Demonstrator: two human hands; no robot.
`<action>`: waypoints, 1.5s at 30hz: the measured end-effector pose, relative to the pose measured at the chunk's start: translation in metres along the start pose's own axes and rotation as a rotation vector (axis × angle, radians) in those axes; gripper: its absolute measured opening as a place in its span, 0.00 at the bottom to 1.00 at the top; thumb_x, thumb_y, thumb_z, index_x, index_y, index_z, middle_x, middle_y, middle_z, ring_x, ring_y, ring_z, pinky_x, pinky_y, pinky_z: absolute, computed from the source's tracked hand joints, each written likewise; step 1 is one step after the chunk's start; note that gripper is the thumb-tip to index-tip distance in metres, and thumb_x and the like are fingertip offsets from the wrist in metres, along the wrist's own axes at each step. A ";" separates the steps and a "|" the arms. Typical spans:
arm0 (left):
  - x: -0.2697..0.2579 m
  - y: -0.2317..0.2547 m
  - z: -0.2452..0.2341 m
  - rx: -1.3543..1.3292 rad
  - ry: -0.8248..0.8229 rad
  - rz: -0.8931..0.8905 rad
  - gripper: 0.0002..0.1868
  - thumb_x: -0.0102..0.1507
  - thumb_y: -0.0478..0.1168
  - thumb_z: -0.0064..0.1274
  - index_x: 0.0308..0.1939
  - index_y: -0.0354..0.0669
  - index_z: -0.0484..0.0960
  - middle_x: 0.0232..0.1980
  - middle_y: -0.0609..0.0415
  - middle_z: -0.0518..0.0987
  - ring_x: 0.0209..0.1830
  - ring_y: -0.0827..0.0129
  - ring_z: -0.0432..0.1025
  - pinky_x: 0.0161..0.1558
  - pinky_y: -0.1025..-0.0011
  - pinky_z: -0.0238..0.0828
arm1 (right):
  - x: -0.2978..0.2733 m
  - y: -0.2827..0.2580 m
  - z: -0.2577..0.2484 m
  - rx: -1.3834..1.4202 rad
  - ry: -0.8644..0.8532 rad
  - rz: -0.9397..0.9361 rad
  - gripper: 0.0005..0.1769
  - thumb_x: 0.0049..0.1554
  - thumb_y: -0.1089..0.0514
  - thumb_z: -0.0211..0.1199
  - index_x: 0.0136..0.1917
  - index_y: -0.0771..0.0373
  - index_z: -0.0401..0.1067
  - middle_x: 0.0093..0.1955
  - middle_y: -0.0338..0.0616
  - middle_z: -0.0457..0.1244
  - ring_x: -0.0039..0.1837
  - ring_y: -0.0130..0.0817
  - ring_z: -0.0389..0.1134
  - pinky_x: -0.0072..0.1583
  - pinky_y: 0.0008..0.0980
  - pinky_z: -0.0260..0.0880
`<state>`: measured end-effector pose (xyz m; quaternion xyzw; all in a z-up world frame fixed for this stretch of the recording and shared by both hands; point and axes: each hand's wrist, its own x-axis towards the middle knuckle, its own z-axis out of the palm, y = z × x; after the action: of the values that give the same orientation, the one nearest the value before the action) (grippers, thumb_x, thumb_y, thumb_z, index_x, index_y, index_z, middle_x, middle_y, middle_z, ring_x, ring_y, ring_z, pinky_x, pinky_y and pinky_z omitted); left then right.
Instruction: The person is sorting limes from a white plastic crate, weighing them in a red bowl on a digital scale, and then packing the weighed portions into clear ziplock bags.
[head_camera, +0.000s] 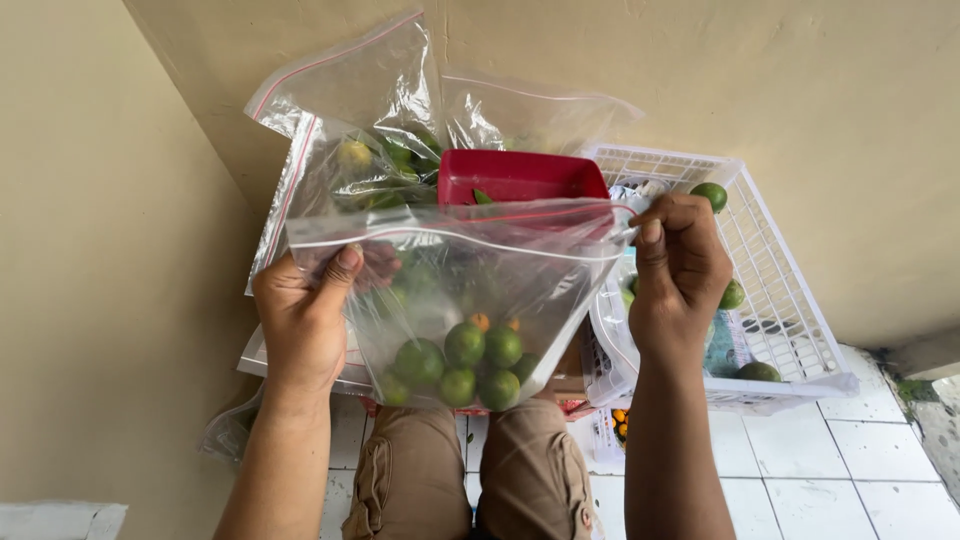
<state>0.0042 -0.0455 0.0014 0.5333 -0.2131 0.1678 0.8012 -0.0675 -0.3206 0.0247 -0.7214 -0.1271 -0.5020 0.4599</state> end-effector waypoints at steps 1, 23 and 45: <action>-0.001 0.001 0.000 -0.002 0.003 0.005 0.05 0.68 0.33 0.55 0.40 0.33 0.83 0.37 0.47 0.84 0.42 0.68 0.77 0.44 0.58 0.86 | -0.001 0.002 0.000 0.002 -0.002 -0.005 0.11 0.70 0.61 0.53 0.47 0.70 0.69 0.46 0.48 0.56 0.45 0.30 0.53 0.51 0.32 0.58; 0.000 -0.001 0.008 0.706 -0.276 -0.576 0.35 0.64 0.30 0.50 0.74 0.38 0.57 0.56 0.31 0.80 0.43 0.46 0.82 0.47 0.49 0.80 | -0.043 0.029 0.004 -0.681 -0.641 0.377 0.13 0.59 0.59 0.62 0.58 0.61 0.72 0.52 0.55 0.65 0.54 0.57 0.68 0.53 0.50 0.68; -0.030 -0.090 0.014 1.385 -0.918 -0.238 0.43 0.66 0.68 0.45 0.79 0.58 0.54 0.80 0.44 0.52 0.81 0.42 0.42 0.69 0.25 0.34 | -0.036 -0.021 -0.006 -0.286 -1.156 0.316 0.30 0.64 0.46 0.56 0.74 0.62 0.62 0.68 0.58 0.64 0.64 0.55 0.69 0.58 0.50 0.71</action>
<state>0.0212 -0.0932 -0.0800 0.9390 -0.3091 -0.0584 0.1387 -0.1012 -0.3042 0.0057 -0.9414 -0.1788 0.0323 0.2841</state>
